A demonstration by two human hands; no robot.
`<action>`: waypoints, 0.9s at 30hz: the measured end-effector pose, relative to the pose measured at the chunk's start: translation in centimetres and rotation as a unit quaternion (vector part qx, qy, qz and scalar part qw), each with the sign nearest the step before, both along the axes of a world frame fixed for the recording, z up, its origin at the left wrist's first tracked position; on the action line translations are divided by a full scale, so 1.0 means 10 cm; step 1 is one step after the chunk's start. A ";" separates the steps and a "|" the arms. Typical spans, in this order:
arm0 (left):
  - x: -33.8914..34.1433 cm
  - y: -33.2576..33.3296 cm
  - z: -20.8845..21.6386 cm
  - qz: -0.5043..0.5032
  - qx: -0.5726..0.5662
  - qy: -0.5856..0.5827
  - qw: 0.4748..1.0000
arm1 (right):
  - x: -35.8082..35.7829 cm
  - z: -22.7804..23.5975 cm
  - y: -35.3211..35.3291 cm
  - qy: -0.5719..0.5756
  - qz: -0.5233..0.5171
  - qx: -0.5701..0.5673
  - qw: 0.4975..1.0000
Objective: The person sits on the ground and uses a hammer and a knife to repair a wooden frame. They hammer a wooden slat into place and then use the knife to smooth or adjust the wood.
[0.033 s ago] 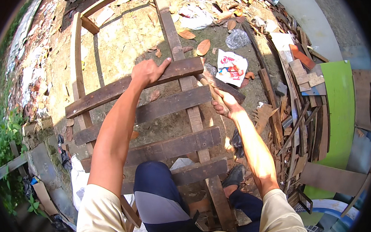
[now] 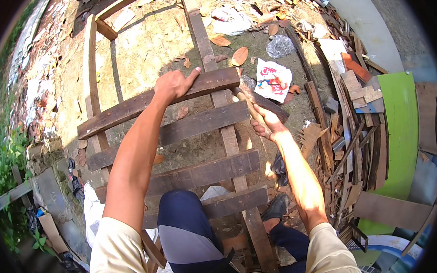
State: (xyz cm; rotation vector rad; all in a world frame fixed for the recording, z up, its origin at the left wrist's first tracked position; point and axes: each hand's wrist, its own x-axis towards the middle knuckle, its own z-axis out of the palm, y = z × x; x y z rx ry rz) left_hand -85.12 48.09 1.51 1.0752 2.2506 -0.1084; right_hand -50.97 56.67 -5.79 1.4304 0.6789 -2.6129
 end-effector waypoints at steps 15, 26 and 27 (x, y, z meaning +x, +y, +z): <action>-0.06 0.01 -0.08 -0.004 0.007 0.014 1.000 | -0.01 -0.12 -0.06 -0.004 -0.081 -0.044 0.996; 0.02 0.11 0.03 0.013 0.063 0.072 0.995 | -0.02 -0.13 -0.09 0.056 -0.104 0.007 0.993; 0.08 0.08 0.00 0.018 0.106 0.092 0.990 | -0.10 -0.13 -0.04 0.009 -0.111 0.003 0.994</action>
